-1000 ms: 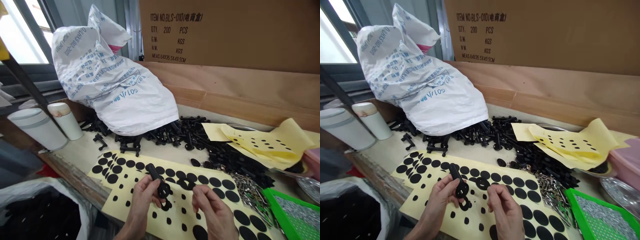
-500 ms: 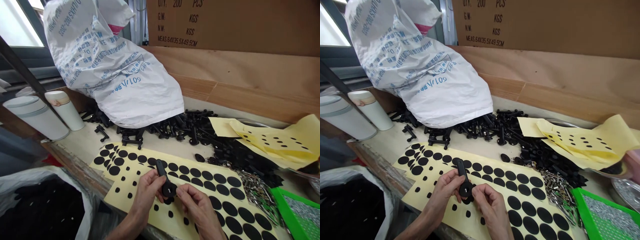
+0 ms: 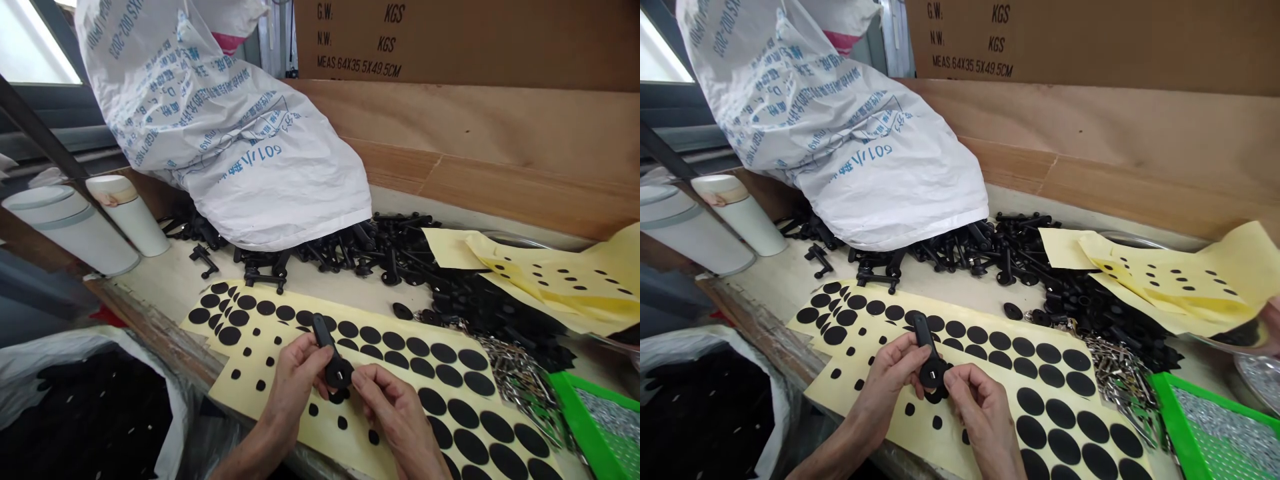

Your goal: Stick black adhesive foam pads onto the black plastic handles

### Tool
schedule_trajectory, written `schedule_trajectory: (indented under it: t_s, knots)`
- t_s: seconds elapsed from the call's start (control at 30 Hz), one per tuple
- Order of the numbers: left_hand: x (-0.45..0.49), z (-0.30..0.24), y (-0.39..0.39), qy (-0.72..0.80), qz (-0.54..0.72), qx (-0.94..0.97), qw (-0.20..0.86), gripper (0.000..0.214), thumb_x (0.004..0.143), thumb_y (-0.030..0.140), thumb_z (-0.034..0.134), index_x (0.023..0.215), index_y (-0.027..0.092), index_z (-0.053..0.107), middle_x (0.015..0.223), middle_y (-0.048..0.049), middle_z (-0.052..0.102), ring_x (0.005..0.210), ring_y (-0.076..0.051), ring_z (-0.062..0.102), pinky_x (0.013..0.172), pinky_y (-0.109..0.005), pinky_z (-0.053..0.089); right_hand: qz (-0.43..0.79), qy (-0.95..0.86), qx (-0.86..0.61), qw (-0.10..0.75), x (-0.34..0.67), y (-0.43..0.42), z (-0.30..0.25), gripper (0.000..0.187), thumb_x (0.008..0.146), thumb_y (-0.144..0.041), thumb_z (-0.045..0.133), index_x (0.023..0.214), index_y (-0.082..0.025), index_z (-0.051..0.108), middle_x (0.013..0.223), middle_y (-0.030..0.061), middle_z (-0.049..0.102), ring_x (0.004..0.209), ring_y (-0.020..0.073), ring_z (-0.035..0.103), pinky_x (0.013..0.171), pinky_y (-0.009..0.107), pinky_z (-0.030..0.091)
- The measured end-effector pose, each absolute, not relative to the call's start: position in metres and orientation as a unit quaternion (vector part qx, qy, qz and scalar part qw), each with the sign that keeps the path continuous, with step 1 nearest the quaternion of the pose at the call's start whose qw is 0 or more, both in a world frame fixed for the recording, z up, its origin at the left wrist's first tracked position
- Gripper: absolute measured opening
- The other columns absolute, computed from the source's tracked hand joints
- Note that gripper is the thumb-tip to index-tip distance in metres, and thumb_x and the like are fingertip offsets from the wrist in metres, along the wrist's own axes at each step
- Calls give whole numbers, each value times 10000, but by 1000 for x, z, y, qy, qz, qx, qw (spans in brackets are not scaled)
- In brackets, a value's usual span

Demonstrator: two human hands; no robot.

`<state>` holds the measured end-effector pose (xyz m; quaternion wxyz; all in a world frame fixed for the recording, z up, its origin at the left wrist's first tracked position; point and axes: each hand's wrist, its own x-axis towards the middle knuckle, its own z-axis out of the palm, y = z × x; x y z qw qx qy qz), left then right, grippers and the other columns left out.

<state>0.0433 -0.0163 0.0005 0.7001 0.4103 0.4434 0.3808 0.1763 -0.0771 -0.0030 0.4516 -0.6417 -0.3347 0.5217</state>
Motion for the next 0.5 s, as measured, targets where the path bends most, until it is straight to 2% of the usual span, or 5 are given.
schedule_trajectory:
  t_s: [0.5]
  knots:
    - [42,2,-19,439,377,415,702,173,853,317,564,792,155,579,628,-1,597,517,-95,520,463,-186,390,522,-343,-638,450,176,-77,-4,370,786,-520,620,677,-166,626,533,-56,343,511,88,273,476,234,184]
